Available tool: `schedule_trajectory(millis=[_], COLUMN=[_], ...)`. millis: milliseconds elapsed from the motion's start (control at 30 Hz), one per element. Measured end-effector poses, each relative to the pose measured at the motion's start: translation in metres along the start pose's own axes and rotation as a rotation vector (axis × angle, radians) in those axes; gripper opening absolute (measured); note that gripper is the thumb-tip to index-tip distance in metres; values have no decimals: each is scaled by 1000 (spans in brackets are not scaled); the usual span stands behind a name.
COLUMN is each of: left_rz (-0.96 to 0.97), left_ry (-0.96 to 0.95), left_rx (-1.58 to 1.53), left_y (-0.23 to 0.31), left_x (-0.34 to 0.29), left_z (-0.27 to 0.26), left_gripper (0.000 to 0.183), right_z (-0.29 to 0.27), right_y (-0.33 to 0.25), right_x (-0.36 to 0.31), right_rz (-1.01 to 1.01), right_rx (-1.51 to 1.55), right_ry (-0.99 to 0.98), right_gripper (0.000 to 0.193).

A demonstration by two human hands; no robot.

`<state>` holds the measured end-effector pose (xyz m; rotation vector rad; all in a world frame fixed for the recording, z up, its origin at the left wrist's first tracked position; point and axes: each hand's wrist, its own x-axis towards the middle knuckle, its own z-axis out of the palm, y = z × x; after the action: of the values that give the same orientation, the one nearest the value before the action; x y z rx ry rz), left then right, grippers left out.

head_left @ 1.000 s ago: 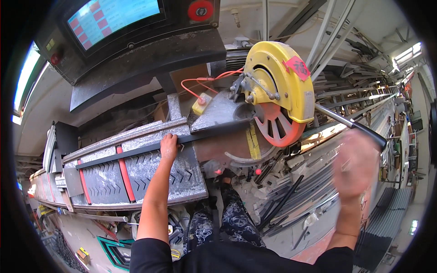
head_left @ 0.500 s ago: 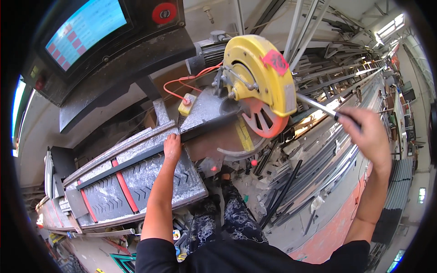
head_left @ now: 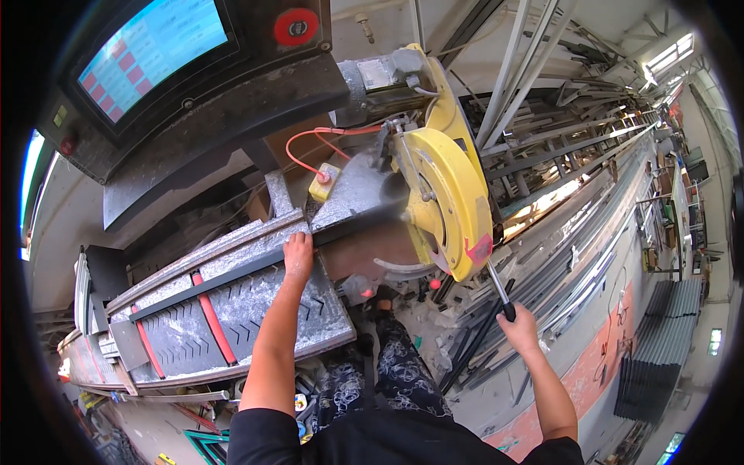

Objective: The person picks up long metal strips, places them into a cutting machine, operates the machine via a touchscreen, and then places the cut strips onto large green window frames.

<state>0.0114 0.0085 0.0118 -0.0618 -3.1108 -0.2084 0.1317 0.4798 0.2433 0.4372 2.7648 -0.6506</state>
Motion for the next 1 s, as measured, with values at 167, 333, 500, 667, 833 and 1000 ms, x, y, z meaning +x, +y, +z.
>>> schedule_trajectory(millis=[167, 333, 500, 667, 833, 1000], left_rz=[-16, -1, -40, -20, -6, -4], left_ry=[-15, 11, -35, -20, -9, -25], left_rx=[9, -10, -14, -58, -27, 31], left_y=[-6, 3, -14, 0, -3, -4], left_x=[-2, 1, -5, -1, -2, 2], left_z=[5, 3, 11, 4, 2, 13], left_gripper=[34, 17, 33, 34, 30, 35], right_z=[15, 20, 35, 50, 92, 80], right_y=[3, 9, 9, 20, 44, 44], right_x=[3, 0, 4, 8, 21, 19], right_rz=[25, 28, 23, 91, 67, 103], right_rx=[-36, -23, -70, -14, -11, -32], right_ry=[26, 55, 50, 54, 70, 11], right_gripper=[28, 28, 31, 31, 34, 34])
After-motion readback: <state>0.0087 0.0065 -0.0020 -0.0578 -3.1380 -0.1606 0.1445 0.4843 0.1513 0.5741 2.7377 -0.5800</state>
